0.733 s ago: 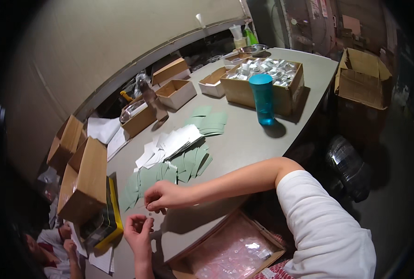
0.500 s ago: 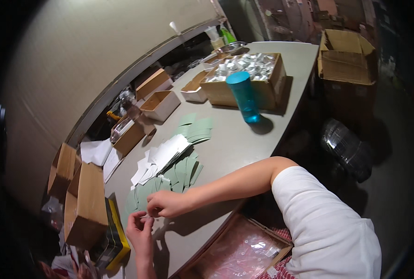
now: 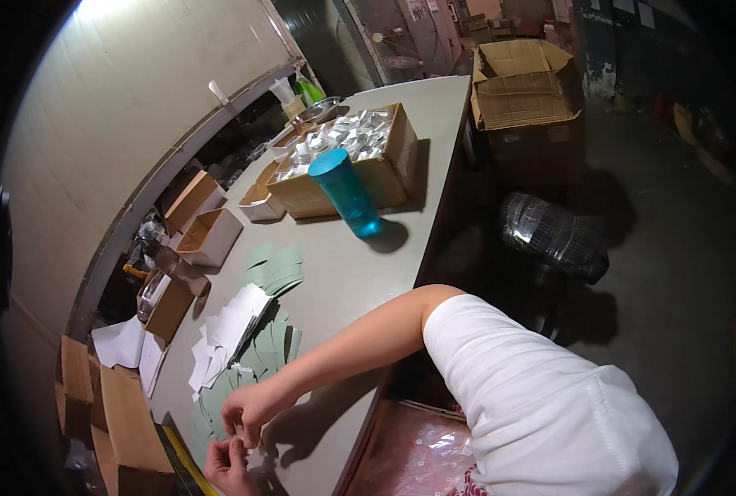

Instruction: Packaging small white paper slips or stickers into small plastic bags.

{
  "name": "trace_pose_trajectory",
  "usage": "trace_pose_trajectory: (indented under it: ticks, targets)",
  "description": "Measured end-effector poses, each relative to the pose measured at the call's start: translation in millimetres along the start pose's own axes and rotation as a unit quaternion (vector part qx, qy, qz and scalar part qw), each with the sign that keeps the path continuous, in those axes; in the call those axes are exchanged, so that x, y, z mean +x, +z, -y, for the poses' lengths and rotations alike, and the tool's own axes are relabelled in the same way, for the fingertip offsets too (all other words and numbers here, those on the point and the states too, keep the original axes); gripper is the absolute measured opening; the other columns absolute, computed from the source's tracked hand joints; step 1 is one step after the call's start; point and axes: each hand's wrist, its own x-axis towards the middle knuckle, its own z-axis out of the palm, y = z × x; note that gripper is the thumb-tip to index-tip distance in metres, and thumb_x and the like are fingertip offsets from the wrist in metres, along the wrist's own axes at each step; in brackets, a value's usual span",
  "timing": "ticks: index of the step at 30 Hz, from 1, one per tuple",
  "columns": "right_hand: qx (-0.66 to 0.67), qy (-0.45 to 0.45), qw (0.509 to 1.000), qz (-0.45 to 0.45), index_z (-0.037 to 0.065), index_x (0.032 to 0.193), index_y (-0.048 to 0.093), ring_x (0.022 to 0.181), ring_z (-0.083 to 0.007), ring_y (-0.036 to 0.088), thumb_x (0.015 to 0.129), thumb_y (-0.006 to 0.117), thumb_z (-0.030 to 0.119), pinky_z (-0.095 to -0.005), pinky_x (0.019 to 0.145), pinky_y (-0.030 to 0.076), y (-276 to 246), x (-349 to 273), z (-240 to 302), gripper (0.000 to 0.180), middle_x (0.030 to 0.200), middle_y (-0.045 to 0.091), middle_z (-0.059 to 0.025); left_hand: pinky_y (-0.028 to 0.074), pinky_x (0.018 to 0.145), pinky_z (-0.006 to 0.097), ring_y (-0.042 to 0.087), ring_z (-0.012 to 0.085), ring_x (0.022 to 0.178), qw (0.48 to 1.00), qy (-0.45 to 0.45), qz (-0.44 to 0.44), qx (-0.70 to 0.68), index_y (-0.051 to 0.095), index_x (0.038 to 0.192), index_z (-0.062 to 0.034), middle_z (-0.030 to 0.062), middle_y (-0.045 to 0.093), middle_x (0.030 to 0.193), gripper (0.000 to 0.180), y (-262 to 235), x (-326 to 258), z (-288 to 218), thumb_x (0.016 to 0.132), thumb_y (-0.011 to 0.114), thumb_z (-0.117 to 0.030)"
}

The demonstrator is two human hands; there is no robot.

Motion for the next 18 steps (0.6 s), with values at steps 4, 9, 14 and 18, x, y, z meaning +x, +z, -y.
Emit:
trace_pose_trajectory:
  ticks: [4,9,14,18]
  targets:
    - [0.147,0.032,0.988,0.029,-0.009,0.115,0.054,0.078,-0.0220,0.069,0.073,0.070,-0.009,-0.0346,0.068,0.058,13.9,-1.4,4.4,0.045,0.082,0.066,-0.0135,0.043,0.064,0.026,0.054,0.0100,0.070,0.997,-0.046,-0.020,-0.060,0.067,0.084,0.0006,0.0030,0.065,0.076,0.017,-6.0,3.9,5.1,0.095,0.072,-0.011]
    - [0.187,0.014,0.982,-0.037,-0.010,0.117,0.051,0.071,-0.0237,0.069,0.071,0.068,-0.011,-0.0362,0.065,0.059,9.6,-0.4,-7.6,0.049,0.081,0.065,-0.0152,0.045,0.070,0.028,0.056,0.0126,0.079,0.995,-0.035,0.036,-0.089,0.071,0.097,0.0027,0.0043,0.067,0.086,0.020,-4.4,5.3,-11.9,0.097,0.071,-0.017]
    - [-0.003,-0.132,0.985,-0.107,-0.001,0.104,0.062,0.088,-0.0270,0.067,0.060,0.071,-0.009,-0.0438,0.074,0.057,3.1,17.8,-22.2,0.045,0.089,0.068,-0.0125,0.044,0.072,0.027,0.054,0.0118,0.082,0.995,-0.057,0.023,-0.075,0.067,0.091,-0.0016,0.0024,0.064,0.087,0.013,-21.5,10.1,28.3,0.096,0.072,-0.012]
    - [-0.182,-0.338,0.916,-0.117,0.010,0.094,0.070,0.107,-0.0264,0.057,0.058,0.071,0.003,-0.0433,0.099,0.039,-3.9,11.1,1.8,0.036,0.091,0.070,-0.0025,0.045,0.073,0.031,0.052,0.0150,0.083,0.994,0.072,0.058,0.052,0.066,0.096,-0.0001,0.0052,0.059,0.085,0.012,-18.7,12.7,37.7,0.093,0.074,-0.009]
